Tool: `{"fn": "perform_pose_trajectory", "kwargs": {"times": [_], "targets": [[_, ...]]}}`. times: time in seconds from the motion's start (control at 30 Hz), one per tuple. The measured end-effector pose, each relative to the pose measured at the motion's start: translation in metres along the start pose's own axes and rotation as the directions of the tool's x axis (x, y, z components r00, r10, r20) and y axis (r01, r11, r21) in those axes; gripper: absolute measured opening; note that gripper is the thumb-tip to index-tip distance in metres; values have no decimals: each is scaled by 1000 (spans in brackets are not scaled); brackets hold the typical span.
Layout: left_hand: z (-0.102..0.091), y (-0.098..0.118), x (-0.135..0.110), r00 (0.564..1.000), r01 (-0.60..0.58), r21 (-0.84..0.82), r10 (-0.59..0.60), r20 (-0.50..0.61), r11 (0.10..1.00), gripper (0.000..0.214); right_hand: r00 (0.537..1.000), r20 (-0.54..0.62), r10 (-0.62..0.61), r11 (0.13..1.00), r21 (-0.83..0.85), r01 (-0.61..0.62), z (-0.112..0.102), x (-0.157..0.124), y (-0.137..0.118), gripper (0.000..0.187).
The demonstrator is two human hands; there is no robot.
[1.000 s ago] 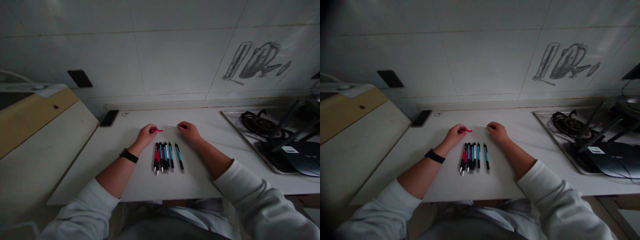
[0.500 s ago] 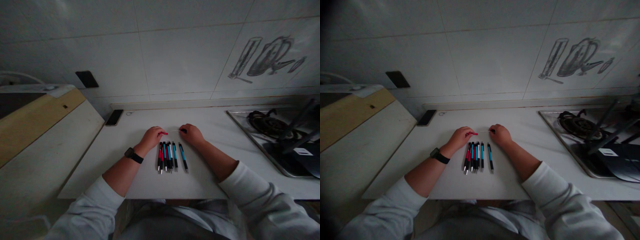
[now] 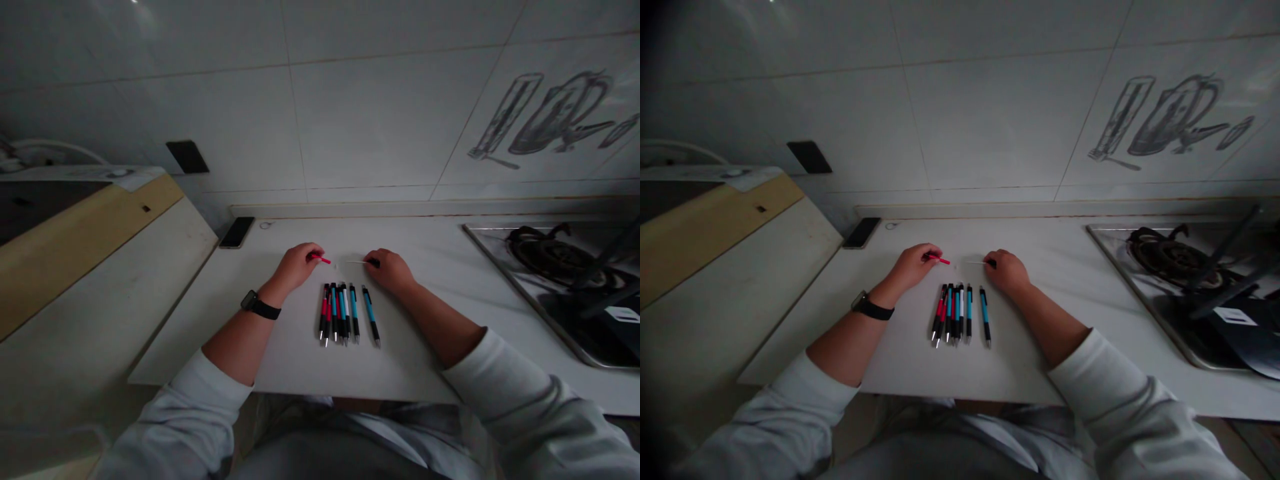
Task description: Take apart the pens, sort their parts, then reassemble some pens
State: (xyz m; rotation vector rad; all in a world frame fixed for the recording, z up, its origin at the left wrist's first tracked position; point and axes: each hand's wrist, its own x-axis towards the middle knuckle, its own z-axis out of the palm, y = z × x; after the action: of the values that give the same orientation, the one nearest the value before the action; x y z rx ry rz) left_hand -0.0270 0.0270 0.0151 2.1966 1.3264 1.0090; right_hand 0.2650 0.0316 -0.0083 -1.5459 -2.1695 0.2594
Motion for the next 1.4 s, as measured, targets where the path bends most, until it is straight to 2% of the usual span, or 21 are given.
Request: {"fn": "perform_pose_trajectory", "kwargs": {"times": [0.1,0.2,0.27,0.37,0.4,0.47,0.6,0.67,0.73,0.8,1.03,1.1,1.27,1.4], "targets": [[-21,-8,3,987,137,-174,-150,-62,975,19,1000,-2,-1,1000,-4,1,0,0,0,20],[-49,-18,5,964,240,-262,-262,-49,935,20,1000,-1,-2,1000,-11,2,1,0,1,21],[-68,-26,5,945,284,-239,-313,-92,929,17,1000,-5,1,1000,-15,-1,1,0,1,21],[-92,-40,0,925,322,-93,-334,-183,942,22,1000,-3,9,1000,-28,-10,2,1,2,21],[-98,-45,-2,920,350,-41,-352,-175,936,23,1000,3,13,999,-33,-13,1,1,2,22],[-107,-54,-9,900,432,45,-428,-84,901,21,1000,22,18,999,-42,-17,0,1,1,22],[-116,-72,-19,795,548,185,-577,187,816,19,999,41,36,998,-56,-34,-2,1,-1,23],[-119,-79,-22,738,568,237,-615,278,788,22,998,42,39,998,-58,-36,-3,0,-2,22],[-122,-85,-24,698,576,282,-641,318,767,24,998,43,35,998,-59,-33,-4,0,-3,22],[-124,-90,-25,681,585,323,-667,303,744,25,999,39,35,998,-61,-32,-3,0,-2,22],[-124,-93,-27,682,583,433,-704,200,688,24,999,32,33,998,-56,-32,-1,2,2,23],[-127,-94,-30,658,604,458,-732,175,652,21,999,30,30,998,-57,-28,-1,2,2,23],[-140,-94,-38,562,709,459,-822,89,535,13,999,29,25,998,-58,-23,-2,2,2,23],[-145,-86,-42,530,728,480,-846,58,489,12,999,31,29,998,-62,-27,-2,2,2,23]]}}
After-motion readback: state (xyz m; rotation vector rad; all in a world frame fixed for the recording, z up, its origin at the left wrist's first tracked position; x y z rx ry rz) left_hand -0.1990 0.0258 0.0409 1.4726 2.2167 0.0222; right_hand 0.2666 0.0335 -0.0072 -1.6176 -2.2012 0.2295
